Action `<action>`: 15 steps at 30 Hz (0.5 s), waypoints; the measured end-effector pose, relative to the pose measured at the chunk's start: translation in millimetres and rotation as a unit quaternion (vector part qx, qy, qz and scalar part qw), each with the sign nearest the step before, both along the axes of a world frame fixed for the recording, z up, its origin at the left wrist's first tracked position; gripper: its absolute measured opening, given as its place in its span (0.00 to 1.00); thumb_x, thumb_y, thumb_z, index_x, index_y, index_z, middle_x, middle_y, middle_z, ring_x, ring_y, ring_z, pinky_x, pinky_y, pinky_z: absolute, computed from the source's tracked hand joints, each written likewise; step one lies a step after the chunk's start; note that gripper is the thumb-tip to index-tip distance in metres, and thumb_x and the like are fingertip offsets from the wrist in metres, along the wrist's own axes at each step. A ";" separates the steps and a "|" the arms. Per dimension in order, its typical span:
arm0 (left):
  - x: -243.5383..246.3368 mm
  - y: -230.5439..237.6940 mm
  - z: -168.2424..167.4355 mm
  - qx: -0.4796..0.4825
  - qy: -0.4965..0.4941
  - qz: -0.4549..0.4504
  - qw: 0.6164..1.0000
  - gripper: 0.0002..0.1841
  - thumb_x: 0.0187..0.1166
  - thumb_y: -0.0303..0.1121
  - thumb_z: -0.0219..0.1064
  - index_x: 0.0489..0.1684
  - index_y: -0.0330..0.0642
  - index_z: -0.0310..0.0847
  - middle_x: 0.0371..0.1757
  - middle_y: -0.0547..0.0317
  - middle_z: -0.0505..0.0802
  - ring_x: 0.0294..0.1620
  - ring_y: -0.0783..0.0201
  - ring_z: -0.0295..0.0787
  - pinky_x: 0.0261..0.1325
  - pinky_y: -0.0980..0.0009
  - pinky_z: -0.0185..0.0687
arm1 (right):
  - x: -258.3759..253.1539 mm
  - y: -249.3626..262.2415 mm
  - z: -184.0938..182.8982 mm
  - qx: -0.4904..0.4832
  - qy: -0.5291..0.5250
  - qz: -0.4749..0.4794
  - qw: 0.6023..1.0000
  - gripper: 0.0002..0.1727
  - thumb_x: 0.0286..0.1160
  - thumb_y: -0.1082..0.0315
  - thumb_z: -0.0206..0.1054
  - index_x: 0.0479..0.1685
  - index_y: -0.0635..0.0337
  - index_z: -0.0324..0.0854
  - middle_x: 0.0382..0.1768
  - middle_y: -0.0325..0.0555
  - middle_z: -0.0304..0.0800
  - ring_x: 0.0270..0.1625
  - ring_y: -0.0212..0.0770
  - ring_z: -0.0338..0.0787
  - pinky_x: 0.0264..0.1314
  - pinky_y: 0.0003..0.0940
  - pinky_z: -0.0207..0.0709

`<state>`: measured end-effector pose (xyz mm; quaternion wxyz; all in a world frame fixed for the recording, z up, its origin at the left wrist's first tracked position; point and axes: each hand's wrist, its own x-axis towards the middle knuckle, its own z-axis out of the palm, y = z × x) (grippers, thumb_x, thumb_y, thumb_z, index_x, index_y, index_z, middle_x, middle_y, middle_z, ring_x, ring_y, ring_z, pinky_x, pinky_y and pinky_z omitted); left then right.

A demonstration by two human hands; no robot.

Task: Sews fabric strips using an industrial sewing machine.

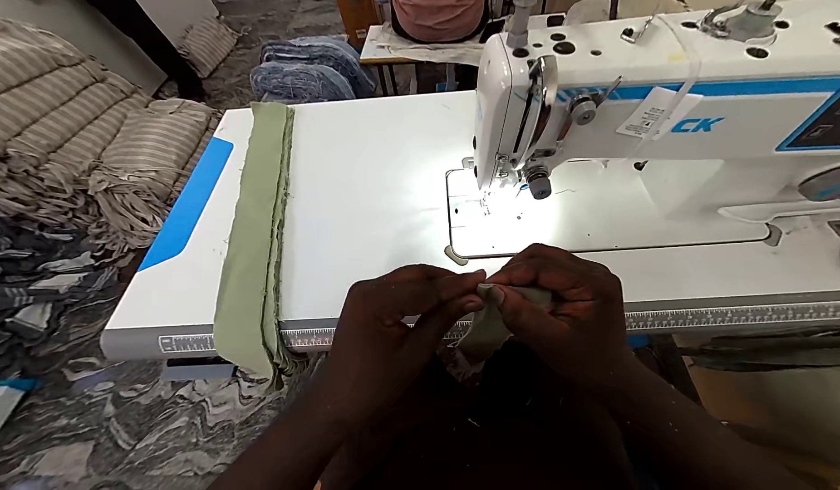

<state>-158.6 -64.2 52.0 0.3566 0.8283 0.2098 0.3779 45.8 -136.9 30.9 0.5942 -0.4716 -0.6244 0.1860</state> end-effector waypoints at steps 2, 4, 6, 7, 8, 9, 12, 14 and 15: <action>-2.1 1.6 2.3 0.078 0.018 0.016 0.997 0.10 0.80 0.33 0.72 0.52 0.43 0.94 0.48 0.66 0.96 0.46 0.75 0.93 0.47 0.80 0.91 | 1.6 0.7 0.7 -0.007 -0.009 0.021 1.000 0.05 0.70 0.69 0.73 0.36 0.59 0.92 0.36 0.34 0.90 0.36 0.23 0.88 0.35 0.16 0.85; -2.9 0.4 1.0 0.129 0.021 0.052 0.990 0.09 0.78 0.32 0.73 0.49 0.42 0.95 0.46 0.67 0.96 0.45 0.75 0.92 0.47 0.79 0.90 | 7.7 -0.1 2.9 -0.026 -0.014 0.046 0.998 0.06 0.75 0.68 0.74 0.42 0.60 0.94 0.39 0.34 0.91 0.38 0.25 0.89 0.37 0.18 0.86; -0.6 -1.8 -1.6 0.098 0.000 0.070 0.993 0.06 0.75 0.31 0.73 0.43 0.43 0.94 0.41 0.69 0.95 0.42 0.75 0.92 0.44 0.78 0.92 | 12.0 -2.3 5.3 -0.043 0.016 0.053 0.998 0.07 0.73 0.67 0.77 0.44 0.60 0.93 0.38 0.36 0.91 0.36 0.27 0.89 0.36 0.20 0.87; 1.1 -3.6 -2.7 0.053 -0.011 0.067 0.996 0.04 0.75 0.32 0.73 0.41 0.45 0.92 0.40 0.70 0.94 0.41 0.74 0.92 0.43 0.77 0.92 | 12.2 -3.4 6.0 -0.050 0.035 0.051 0.997 0.07 0.71 0.68 0.78 0.42 0.60 0.92 0.37 0.36 0.91 0.34 0.28 0.89 0.34 0.21 0.88; 2.4 -5.9 -3.2 -0.007 -0.019 0.059 0.998 0.03 0.75 0.32 0.72 0.40 0.47 0.90 0.41 0.70 0.93 0.40 0.74 0.91 0.42 0.77 0.91 | 11.3 -5.0 6.7 -0.056 0.053 0.047 0.996 0.07 0.69 0.68 0.80 0.40 0.60 0.92 0.36 0.37 0.91 0.32 0.29 0.89 0.32 0.21 0.88; 3.4 -7.0 -3.2 -0.072 -0.035 0.040 0.996 0.03 0.76 0.33 0.72 0.40 0.47 0.89 0.42 0.68 0.93 0.39 0.72 0.91 0.40 0.77 0.91 | 10.3 -6.6 7.9 -0.066 0.067 0.046 0.995 0.07 0.68 0.68 0.81 0.40 0.60 0.92 0.35 0.37 0.91 0.31 0.29 0.89 0.31 0.21 0.87; 0.5 -1.7 -5.7 -0.240 -0.117 -0.069 0.961 0.03 0.80 0.33 0.71 0.42 0.45 0.86 0.51 0.57 0.93 0.41 0.69 0.91 0.41 0.76 0.89 | 11.6 -10.0 13.3 -0.097 0.098 0.081 0.987 0.07 0.72 0.70 0.77 0.45 0.62 0.91 0.38 0.39 0.93 0.32 0.30 0.89 0.33 0.20 0.87; -1.0 1.2 -5.3 -0.320 -0.155 -0.119 0.927 0.05 0.81 0.34 0.71 0.42 0.45 0.82 0.52 0.51 0.94 0.45 0.65 0.94 0.45 0.73 0.91 | 10.0 -11.4 15.1 -0.113 0.152 0.094 0.977 0.07 0.71 0.71 0.78 0.43 0.62 0.92 0.35 0.42 0.94 0.31 0.30 0.90 0.33 0.21 0.87; -0.5 1.0 -4.2 -0.351 -0.170 -0.133 0.911 0.05 0.81 0.33 0.71 0.42 0.44 0.82 0.51 0.49 0.94 0.46 0.64 0.95 0.46 0.72 0.91 | 8.6 -11.7 14.9 -0.120 0.189 0.106 0.969 0.06 0.70 0.71 0.78 0.41 0.63 0.91 0.33 0.43 0.93 0.30 0.30 0.90 0.33 0.21 0.86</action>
